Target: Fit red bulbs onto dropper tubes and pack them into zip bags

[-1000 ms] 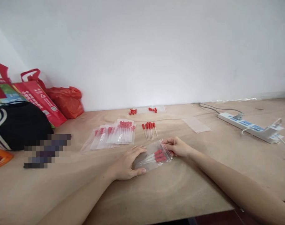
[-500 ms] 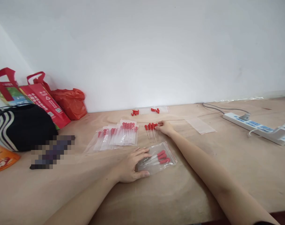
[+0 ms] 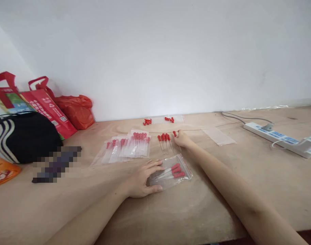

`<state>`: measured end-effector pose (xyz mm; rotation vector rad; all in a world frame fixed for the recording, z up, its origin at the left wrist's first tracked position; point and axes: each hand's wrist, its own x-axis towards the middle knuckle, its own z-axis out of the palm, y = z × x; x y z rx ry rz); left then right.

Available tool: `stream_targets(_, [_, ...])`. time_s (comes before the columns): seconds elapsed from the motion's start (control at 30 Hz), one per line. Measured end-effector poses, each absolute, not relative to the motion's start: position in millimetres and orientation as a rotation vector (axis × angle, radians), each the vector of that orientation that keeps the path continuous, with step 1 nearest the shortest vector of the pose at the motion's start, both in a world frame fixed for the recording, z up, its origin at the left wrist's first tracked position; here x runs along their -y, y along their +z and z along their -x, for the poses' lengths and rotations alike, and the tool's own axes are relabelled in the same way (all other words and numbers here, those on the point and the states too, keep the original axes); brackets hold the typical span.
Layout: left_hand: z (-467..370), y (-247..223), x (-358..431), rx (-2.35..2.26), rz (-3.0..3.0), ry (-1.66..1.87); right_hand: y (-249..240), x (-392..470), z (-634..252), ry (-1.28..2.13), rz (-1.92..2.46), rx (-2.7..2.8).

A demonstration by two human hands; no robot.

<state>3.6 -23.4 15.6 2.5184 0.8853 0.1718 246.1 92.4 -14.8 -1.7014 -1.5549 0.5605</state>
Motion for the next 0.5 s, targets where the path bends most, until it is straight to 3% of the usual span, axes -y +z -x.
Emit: stream_targets(0.5, [-4,15,24,-0.892,-2.538,0.196,-24,14,-264,0.920,1.094,0.921])
